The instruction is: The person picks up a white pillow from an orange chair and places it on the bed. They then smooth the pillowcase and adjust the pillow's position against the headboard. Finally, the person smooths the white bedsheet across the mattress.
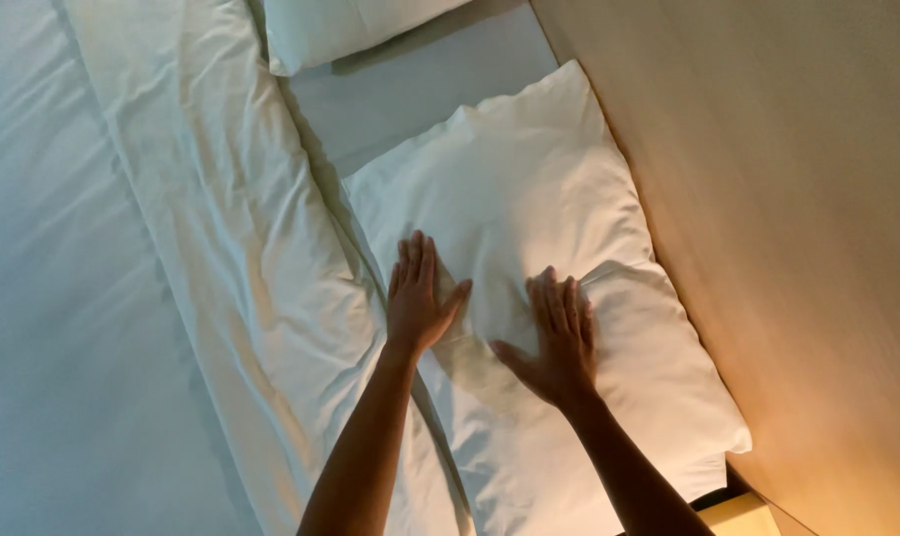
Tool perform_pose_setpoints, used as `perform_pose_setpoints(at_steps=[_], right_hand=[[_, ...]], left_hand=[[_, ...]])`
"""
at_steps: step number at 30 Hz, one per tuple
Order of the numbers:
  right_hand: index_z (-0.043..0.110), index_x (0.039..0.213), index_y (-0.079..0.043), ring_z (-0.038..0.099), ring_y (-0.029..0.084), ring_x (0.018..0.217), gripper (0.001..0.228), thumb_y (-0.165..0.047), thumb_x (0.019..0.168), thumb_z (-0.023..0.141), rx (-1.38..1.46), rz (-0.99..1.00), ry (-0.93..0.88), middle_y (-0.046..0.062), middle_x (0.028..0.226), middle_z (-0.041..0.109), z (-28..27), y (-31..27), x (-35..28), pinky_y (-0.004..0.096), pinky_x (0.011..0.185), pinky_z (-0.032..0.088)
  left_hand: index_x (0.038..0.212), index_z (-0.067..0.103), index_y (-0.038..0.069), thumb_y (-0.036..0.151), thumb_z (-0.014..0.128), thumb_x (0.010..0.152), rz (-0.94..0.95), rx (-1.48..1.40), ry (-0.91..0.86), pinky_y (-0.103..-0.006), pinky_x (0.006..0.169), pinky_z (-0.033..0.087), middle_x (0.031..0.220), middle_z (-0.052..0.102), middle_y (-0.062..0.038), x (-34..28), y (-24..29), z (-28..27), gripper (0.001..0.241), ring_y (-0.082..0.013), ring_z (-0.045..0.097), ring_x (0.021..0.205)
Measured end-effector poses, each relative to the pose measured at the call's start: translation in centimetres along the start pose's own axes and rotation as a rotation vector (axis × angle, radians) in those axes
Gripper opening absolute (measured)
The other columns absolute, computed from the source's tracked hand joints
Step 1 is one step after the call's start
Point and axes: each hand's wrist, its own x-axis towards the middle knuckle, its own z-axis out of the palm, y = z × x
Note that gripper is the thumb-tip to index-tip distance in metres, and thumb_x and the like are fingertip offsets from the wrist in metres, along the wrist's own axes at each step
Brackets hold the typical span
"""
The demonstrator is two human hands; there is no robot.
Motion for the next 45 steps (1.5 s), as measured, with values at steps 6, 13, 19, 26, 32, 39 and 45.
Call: perform_pose_setpoints(at_steps=[6, 13, 19, 26, 32, 39, 45], right_hand=[[0.038, 0.157, -0.015, 0.017, 0.04, 0.155, 0.085, -0.061, 0.089, 0.061, -0.154, -0.054, -0.038, 0.012, 0.169, 0.021, 3.8, 2.5, -0.1, 0.061, 0.121, 0.012], [0.046, 0.155, -0.022, 0.018, 0.039, 0.157, 0.059, -0.034, 0.099, 0.056, -0.139, -0.062, -0.02, 0.006, 0.17, 0.027, 3.7, 1.6, -0.2, 0.062, 0.123, 0.013], [0.052, 0.152, -0.019, 0.026, 0.034, 0.156, 0.054, -0.024, 0.099, 0.059, -0.035, -0.122, 0.125, 0.003, 0.165, 0.038, 3.3, 1.3, -0.6, 0.063, 0.123, 0.015], [0.056, 0.15, -0.015, 0.037, 0.031, 0.154, 0.046, -0.02, 0.104, 0.054, 0.105, -0.159, 0.232, 0.004, 0.159, 0.051, 0.8, -1.3, -1.1, 0.06, 0.126, 0.018], [0.057, 0.149, -0.014, 0.039, 0.032, 0.152, 0.044, -0.02, 0.105, 0.053, 0.113, -0.195, 0.266, 0.006, 0.157, 0.053, -0.8, -2.5, -1.1, 0.061, 0.126, 0.017], [0.058, 0.148, -0.013, 0.039, 0.032, 0.153, 0.043, -0.02, 0.106, 0.052, 0.127, -0.201, 0.281, 0.005, 0.156, 0.053, -1.9, -3.2, -1.5, 0.06, 0.126, 0.018], [0.052, 0.151, -0.006, 0.036, 0.035, 0.155, 0.047, -0.023, 0.107, 0.055, 0.183, -0.261, 0.281, 0.012, 0.161, 0.048, -4.3, -5.6, -1.2, 0.059, 0.126, 0.019]], left_hand=[[0.156, 0.037, 0.003, 0.05, 0.064, 0.093, -0.085, -0.003, 0.014, -0.0534, 0.123, 0.022, 0.168, 0.028, -0.014, 0.7, -0.5, 4.3, 0.083, -0.036, 0.018, 0.157], [0.143, 0.06, 0.006, 0.037, 0.058, 0.104, -0.019, 0.015, 0.159, -0.0537, 0.121, 0.027, 0.157, 0.051, -0.011, 0.1, -0.9, 5.5, 0.05, -0.0379, 0.031, 0.154], [0.135, 0.068, 0.009, 0.031, 0.06, 0.104, -0.01, -0.087, 0.308, -0.0529, 0.12, 0.03, 0.144, 0.065, -0.007, -0.7, 1.1, 2.6, 0.039, -0.037, 0.037, 0.153], [0.134, 0.068, 0.007, 0.027, 0.061, 0.105, 0.049, -0.117, 0.393, -0.0542, 0.119, 0.03, 0.141, 0.067, -0.008, -0.4, 3.7, -1.5, 0.036, -0.0341, 0.04, 0.152], [0.133, 0.069, 0.007, 0.025, 0.063, 0.104, 0.079, -0.144, 0.433, -0.0542, 0.119, 0.031, 0.138, 0.069, -0.008, -0.3, 4.9, -4.0, 0.034, -0.0321, 0.043, 0.15], [0.131, 0.069, 0.006, 0.024, 0.064, 0.104, 0.077, -0.162, 0.459, -0.0523, 0.119, 0.032, 0.137, 0.07, -0.009, -1.0, 6.0, -5.8, 0.033, -0.0321, 0.045, 0.15], [0.144, 0.059, 0.0, 0.025, 0.061, 0.107, 0.058, -0.193, 0.512, -0.0512, 0.119, 0.036, 0.149, 0.059, -0.019, 0.1, 5.2, -7.1, 0.045, -0.0426, 0.039, 0.151]])
